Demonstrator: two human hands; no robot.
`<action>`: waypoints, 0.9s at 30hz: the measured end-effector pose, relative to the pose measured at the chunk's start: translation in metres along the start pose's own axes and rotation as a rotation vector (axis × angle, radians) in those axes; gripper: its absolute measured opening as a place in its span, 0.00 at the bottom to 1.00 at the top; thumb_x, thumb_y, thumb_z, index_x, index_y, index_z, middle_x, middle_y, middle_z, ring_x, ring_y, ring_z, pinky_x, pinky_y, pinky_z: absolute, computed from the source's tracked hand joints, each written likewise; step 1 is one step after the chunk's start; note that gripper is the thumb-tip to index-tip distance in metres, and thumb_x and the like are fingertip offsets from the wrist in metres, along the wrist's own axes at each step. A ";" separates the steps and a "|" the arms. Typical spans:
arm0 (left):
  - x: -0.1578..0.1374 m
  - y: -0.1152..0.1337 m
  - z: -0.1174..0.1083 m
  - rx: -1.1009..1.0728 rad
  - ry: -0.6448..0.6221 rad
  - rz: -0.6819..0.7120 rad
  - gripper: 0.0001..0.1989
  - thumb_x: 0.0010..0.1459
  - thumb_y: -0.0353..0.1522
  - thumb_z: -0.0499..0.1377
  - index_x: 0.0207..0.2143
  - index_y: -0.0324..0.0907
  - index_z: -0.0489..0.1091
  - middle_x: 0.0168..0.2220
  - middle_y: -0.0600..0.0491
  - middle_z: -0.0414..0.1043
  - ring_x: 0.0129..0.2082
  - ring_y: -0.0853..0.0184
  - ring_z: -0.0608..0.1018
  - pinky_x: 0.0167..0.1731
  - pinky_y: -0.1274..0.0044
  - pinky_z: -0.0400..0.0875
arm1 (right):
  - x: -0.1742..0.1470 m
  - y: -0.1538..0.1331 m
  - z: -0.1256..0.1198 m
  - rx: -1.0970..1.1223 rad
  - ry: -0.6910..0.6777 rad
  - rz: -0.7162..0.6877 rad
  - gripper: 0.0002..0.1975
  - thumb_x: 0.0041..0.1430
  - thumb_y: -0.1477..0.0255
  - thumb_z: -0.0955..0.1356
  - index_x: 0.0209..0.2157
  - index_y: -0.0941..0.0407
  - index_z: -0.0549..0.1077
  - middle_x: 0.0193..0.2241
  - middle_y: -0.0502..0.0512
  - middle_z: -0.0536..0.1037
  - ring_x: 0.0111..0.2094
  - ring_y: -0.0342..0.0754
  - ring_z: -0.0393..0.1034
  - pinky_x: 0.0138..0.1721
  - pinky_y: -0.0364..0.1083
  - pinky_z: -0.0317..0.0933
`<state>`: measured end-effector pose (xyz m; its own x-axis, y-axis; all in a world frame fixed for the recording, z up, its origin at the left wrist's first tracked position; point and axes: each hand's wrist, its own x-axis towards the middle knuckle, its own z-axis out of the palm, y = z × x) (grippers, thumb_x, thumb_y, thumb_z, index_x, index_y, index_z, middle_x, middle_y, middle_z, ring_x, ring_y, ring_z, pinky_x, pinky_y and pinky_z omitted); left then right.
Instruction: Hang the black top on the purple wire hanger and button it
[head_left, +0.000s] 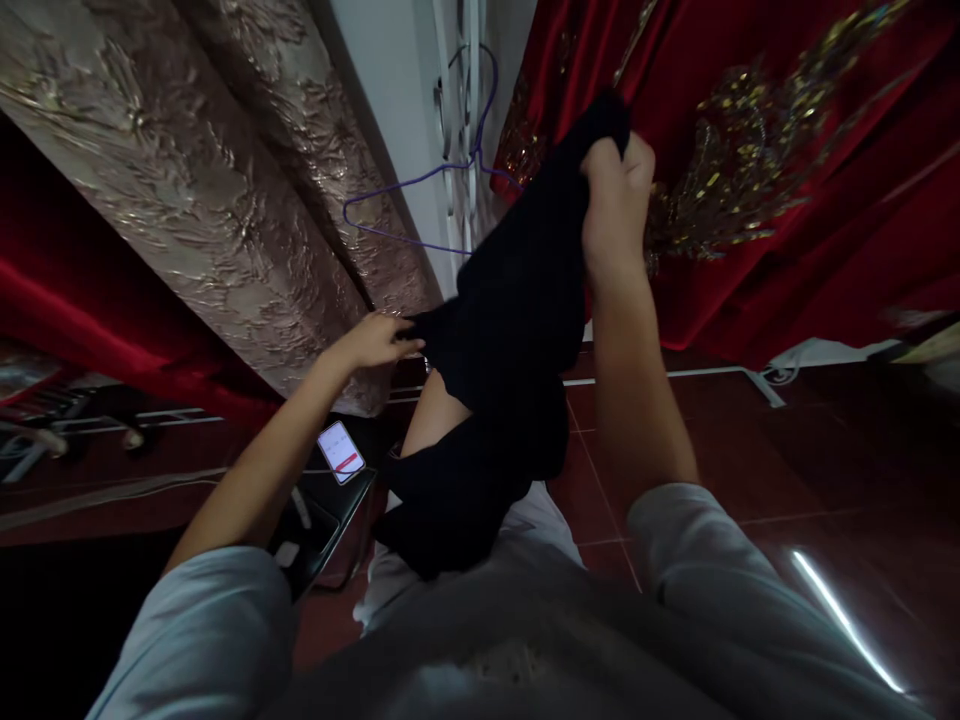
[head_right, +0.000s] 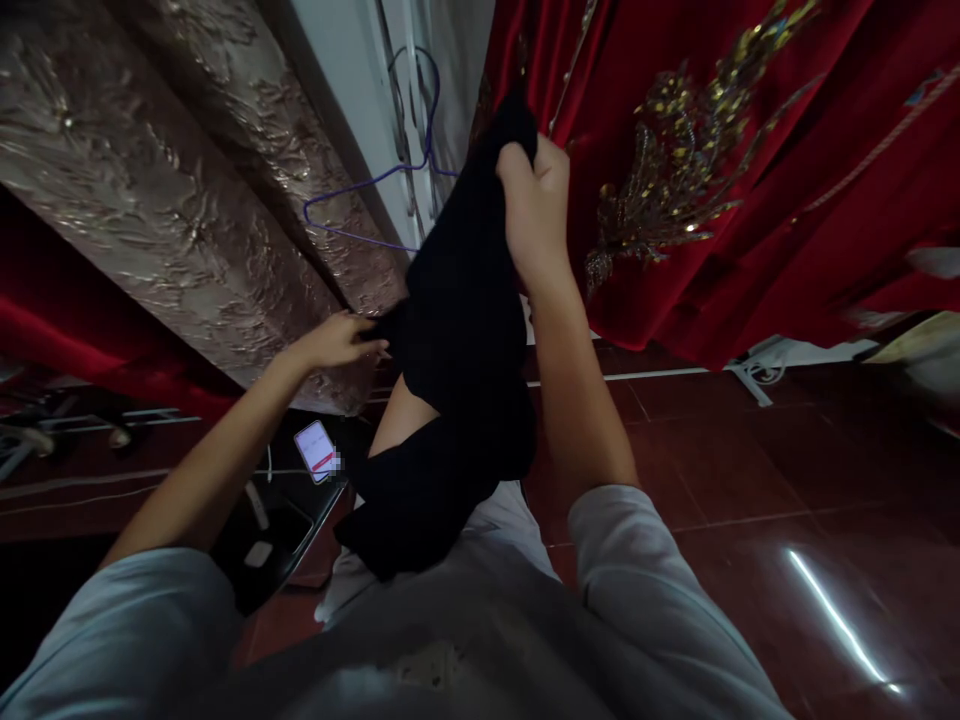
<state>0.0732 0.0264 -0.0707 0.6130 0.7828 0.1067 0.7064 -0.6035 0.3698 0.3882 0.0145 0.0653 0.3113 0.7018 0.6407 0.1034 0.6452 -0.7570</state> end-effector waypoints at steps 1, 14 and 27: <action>-0.007 -0.011 -0.012 0.005 0.023 -0.042 0.23 0.64 0.51 0.57 0.30 0.40 0.73 0.28 0.50 0.75 0.30 0.61 0.77 0.37 0.71 0.71 | 0.005 0.010 0.003 -0.025 0.024 -0.003 0.19 0.63 0.85 0.60 0.22 0.52 0.52 0.22 0.46 0.52 0.25 0.41 0.50 0.30 0.41 0.56; -0.047 -0.056 -0.056 -0.016 0.113 -0.257 0.03 0.52 0.30 0.61 0.30 0.41 0.74 0.27 0.54 0.74 0.29 0.64 0.73 0.37 0.76 0.70 | -0.028 0.185 0.005 -0.154 -0.292 0.297 0.17 0.63 0.62 0.67 0.23 0.53 0.63 0.23 0.50 0.64 0.37 0.53 0.71 0.48 0.58 0.70; 0.087 0.020 -0.100 -0.356 0.593 0.075 0.11 0.58 0.40 0.62 0.42 0.49 0.74 0.45 0.59 0.78 0.51 0.63 0.72 0.63 0.63 0.62 | -0.049 0.114 -0.032 -0.238 -0.488 0.211 0.13 0.64 0.67 0.68 0.26 0.54 0.68 0.25 0.51 0.69 0.31 0.49 0.68 0.44 0.56 0.71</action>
<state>0.1048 0.0977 0.0383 0.2874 0.7529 0.5921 0.4487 -0.6520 0.6112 0.4154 0.0437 -0.0571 -0.1171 0.9020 0.4155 0.3135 0.4306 -0.8463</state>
